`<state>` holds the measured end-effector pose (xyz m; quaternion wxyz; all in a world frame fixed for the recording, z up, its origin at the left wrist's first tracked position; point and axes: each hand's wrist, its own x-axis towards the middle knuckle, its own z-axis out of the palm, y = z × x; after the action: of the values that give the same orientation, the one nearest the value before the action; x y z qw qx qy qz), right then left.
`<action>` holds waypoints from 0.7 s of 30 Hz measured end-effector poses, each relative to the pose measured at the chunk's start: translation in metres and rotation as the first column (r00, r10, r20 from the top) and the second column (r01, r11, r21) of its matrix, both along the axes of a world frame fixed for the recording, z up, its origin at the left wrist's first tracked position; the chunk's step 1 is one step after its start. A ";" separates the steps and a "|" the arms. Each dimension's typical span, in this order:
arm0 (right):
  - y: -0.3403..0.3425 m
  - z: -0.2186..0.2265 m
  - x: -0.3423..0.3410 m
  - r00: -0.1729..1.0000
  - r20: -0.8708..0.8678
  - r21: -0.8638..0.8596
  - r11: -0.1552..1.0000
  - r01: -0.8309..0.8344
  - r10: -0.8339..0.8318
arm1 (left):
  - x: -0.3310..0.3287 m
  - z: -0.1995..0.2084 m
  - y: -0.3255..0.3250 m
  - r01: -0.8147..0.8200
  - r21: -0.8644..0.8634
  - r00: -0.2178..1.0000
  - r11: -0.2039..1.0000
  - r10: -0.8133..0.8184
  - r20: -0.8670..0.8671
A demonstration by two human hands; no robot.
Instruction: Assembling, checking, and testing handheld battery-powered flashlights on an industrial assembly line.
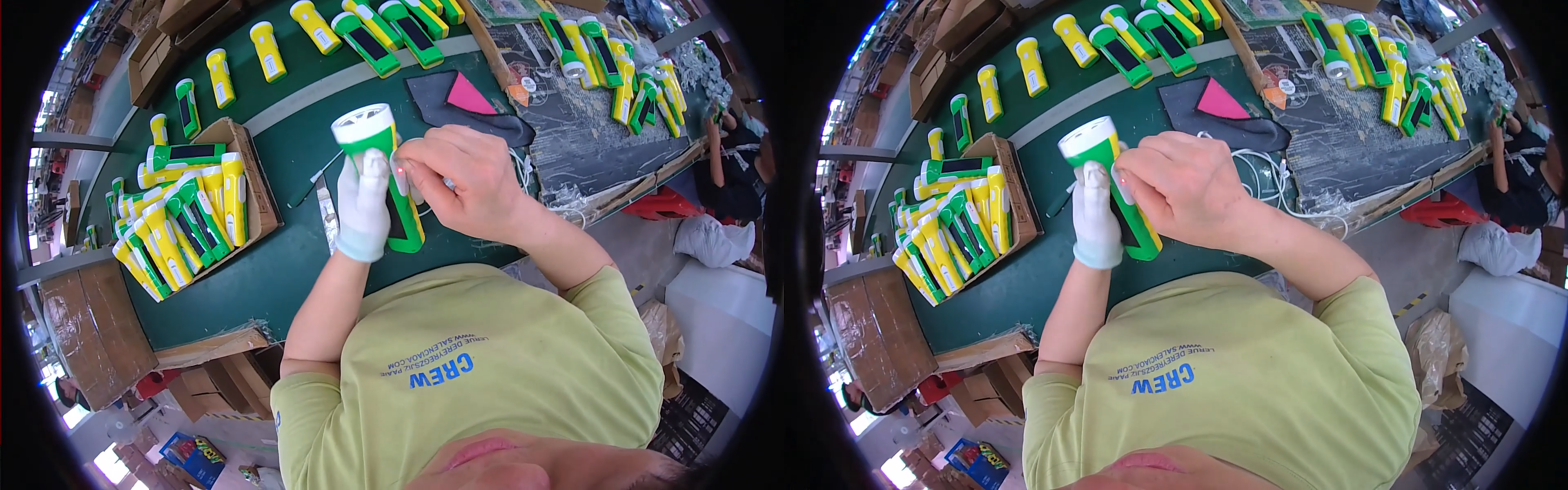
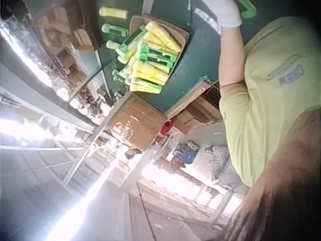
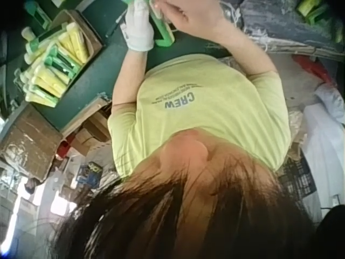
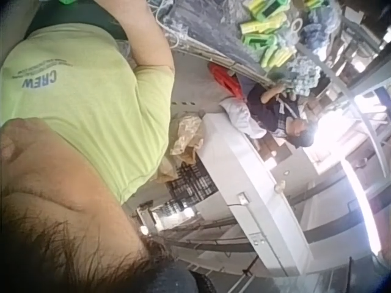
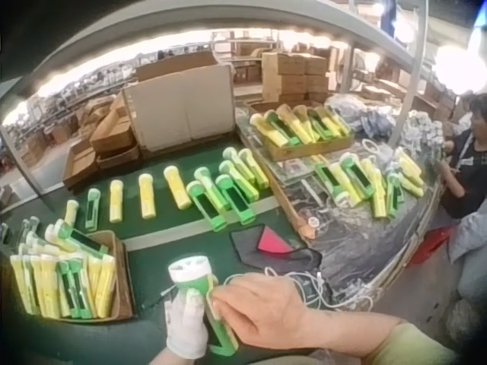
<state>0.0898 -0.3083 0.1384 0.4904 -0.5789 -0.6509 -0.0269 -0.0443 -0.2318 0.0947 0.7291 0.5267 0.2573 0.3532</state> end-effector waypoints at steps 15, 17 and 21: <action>-0.057 -0.005 0.031 0.846 -0.518 -0.187 0.982 0.031 -0.125 | -0.006 -0.029 0.052 0.558 -0.637 0.764 0.532 -0.028 0.645; -0.051 -0.019 0.023 0.891 -0.443 -0.275 0.961 -0.032 -0.097 | 0.003 -0.027 0.045 0.623 -0.609 0.718 0.491 -0.049 0.694; -0.033 -0.029 0.003 0.982 -0.188 -0.247 0.969 -0.032 -0.016 | 0.016 -0.018 0.027 0.326 -0.626 0.899 0.708 -0.028 0.436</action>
<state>0.0933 -0.3412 0.1095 0.4737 -0.6330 -0.6020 0.1119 -0.0287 -0.2045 0.0770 0.9386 0.1599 0.1637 0.2583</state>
